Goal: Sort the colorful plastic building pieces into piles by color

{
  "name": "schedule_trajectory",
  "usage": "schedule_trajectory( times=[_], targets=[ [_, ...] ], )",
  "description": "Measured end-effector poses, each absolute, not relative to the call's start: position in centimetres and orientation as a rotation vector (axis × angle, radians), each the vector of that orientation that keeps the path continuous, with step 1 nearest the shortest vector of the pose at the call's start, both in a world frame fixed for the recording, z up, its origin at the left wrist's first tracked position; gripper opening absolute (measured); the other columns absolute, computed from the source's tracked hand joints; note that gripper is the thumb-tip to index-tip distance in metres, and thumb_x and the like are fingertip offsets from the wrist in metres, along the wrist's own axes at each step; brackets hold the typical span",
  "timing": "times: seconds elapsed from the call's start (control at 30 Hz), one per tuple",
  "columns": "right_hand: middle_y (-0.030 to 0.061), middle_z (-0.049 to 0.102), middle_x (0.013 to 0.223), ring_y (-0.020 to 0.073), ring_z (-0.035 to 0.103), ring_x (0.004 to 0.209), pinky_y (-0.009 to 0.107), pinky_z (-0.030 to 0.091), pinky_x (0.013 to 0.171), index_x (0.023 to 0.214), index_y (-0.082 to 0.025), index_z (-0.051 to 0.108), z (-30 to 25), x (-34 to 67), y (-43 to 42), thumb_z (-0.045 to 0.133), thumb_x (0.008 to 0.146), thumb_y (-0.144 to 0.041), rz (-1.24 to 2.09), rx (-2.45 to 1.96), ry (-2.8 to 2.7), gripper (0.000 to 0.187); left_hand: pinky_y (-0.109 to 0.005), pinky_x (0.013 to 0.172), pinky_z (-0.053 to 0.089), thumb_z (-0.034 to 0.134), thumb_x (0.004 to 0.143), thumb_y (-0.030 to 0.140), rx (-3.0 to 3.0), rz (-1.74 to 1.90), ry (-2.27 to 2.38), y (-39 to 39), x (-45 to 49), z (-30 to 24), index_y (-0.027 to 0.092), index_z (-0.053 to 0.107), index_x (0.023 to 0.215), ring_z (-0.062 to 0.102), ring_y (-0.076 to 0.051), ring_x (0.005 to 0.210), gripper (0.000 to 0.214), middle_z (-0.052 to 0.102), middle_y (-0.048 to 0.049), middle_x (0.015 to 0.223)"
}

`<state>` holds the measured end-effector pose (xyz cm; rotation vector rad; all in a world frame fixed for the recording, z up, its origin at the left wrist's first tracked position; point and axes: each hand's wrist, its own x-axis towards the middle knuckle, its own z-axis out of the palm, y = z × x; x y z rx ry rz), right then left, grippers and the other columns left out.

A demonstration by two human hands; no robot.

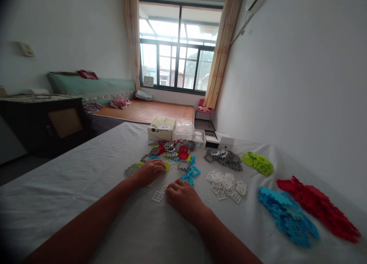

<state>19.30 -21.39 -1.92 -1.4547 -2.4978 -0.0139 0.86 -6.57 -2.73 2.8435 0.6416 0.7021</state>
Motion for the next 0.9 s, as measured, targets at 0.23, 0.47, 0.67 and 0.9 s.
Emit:
schedule_trajectory(
  times=[0.23,0.47,0.67,0.9],
  targets=[
    [0.0043,0.066,0.107,0.0201,0.052,0.105,0.031,0.043,0.090,0.103,-0.020,0.058,-2.1,18.4,-21.0,0.060,0.086,-0.028,-0.058,-1.509,-2.460,0.019,-0.031,0.093,0.041,0.052,0.080,0.009,2.847,0.701,0.626,-6.7,1.0,-2.5,0.022,0.071,0.090,0.058,-0.017,0.098,0.026,0.070,-0.0016,0.100],
    [0.0022,0.068,0.094,0.0171,0.056,0.093,0.026,0.040,0.082,0.102,-0.022,0.061,-1.0,19.0,-21.3,0.048,0.087,-0.013,-0.120,-1.574,-2.479,0.021,-0.030,0.093,0.041,0.052,0.078,0.006,2.840,0.703,0.614,-6.1,0.7,-2.9,0.023,0.070,0.091,0.058,-0.017,0.099,0.029,0.069,-0.0013,0.100],
    [0.0045,0.067,0.092,0.0176,0.058,0.088,0.028,0.040,0.078,0.089,-0.021,0.063,0.1,27.5,-21.3,0.047,0.083,-0.014,-0.271,-2.094,-1.874,0.019,-0.029,0.094,0.041,0.052,0.080,0.008,2.837,0.692,0.661,-6.3,0.6,-2.7,0.024,0.071,0.091,0.059,-0.017,0.100,0.027,0.069,-0.0013,0.102],
    [0.0075,0.063,0.119,0.0231,0.051,0.112,0.037,0.043,0.090,0.112,-0.023,0.063,-1.1,27.9,-21.0,0.044,0.091,-0.027,-0.292,-1.824,-1.931,0.028,-0.033,0.096,0.040,0.050,0.077,0.005,2.737,0.881,1.054,-6.2,-0.1,-1.8,0.025,0.072,0.088,0.059,-0.017,0.101,0.031,0.071,-0.0004,0.102]
  ],
)
